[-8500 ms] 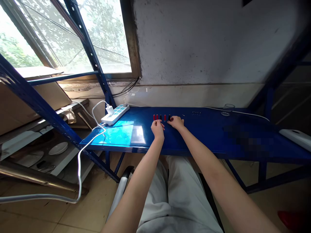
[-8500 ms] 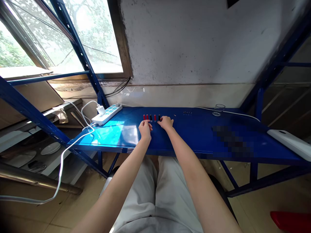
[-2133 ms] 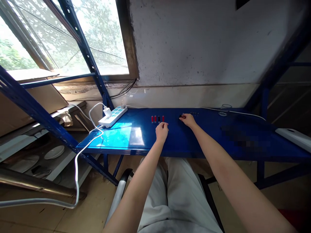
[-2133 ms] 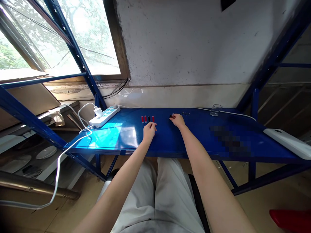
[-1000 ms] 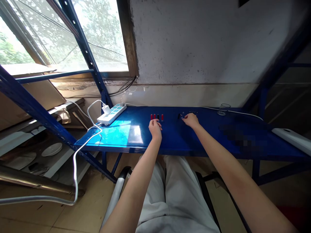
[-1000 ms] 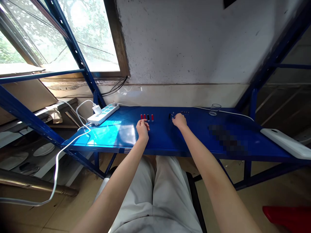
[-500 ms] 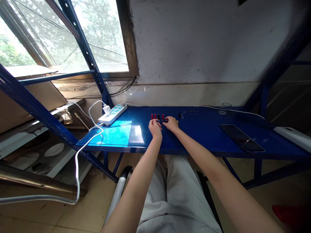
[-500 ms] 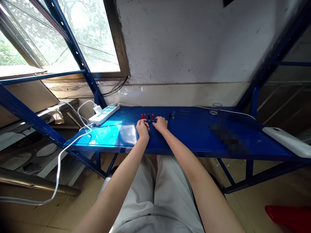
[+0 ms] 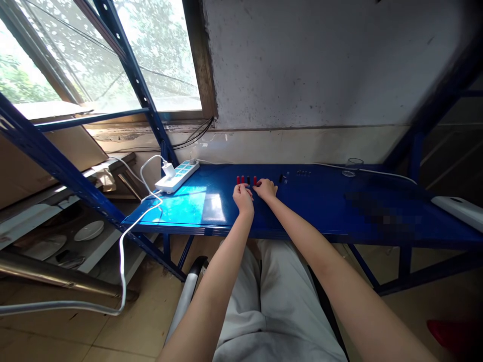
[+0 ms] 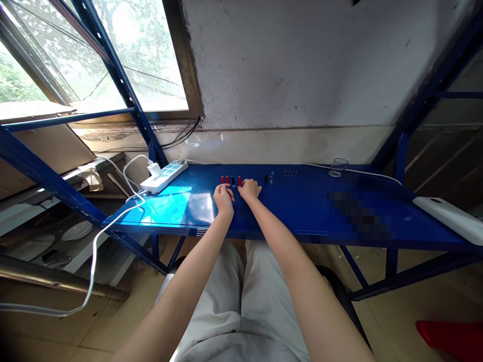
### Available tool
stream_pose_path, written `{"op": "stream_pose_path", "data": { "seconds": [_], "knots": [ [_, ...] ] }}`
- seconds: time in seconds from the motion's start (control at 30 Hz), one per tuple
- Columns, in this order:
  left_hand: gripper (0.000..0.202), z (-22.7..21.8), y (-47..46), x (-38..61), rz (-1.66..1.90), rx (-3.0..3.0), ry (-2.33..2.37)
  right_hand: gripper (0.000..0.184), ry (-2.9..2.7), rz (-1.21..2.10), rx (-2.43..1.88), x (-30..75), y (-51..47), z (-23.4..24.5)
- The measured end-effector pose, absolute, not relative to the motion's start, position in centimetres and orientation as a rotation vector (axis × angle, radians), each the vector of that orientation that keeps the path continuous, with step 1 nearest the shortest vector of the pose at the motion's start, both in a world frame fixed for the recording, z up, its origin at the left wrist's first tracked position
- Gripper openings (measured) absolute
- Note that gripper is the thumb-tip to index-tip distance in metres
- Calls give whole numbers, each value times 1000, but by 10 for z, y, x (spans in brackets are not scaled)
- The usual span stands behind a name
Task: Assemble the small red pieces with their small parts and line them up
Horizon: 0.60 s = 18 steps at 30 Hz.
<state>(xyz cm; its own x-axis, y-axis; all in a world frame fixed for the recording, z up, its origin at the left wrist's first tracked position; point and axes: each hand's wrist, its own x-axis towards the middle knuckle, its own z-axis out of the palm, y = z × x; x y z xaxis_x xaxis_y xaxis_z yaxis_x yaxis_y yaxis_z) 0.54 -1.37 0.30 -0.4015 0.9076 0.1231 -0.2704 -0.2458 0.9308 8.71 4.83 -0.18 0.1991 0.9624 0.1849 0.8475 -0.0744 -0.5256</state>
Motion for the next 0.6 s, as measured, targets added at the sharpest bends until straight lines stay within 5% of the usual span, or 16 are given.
{"op": "stream_pose_path", "data": {
  "seconds": [0.6],
  "knots": [
    [24,1,-15,7,1773,946,1120,16,-1572,260,-1697,114,48,0]
  ]
}}
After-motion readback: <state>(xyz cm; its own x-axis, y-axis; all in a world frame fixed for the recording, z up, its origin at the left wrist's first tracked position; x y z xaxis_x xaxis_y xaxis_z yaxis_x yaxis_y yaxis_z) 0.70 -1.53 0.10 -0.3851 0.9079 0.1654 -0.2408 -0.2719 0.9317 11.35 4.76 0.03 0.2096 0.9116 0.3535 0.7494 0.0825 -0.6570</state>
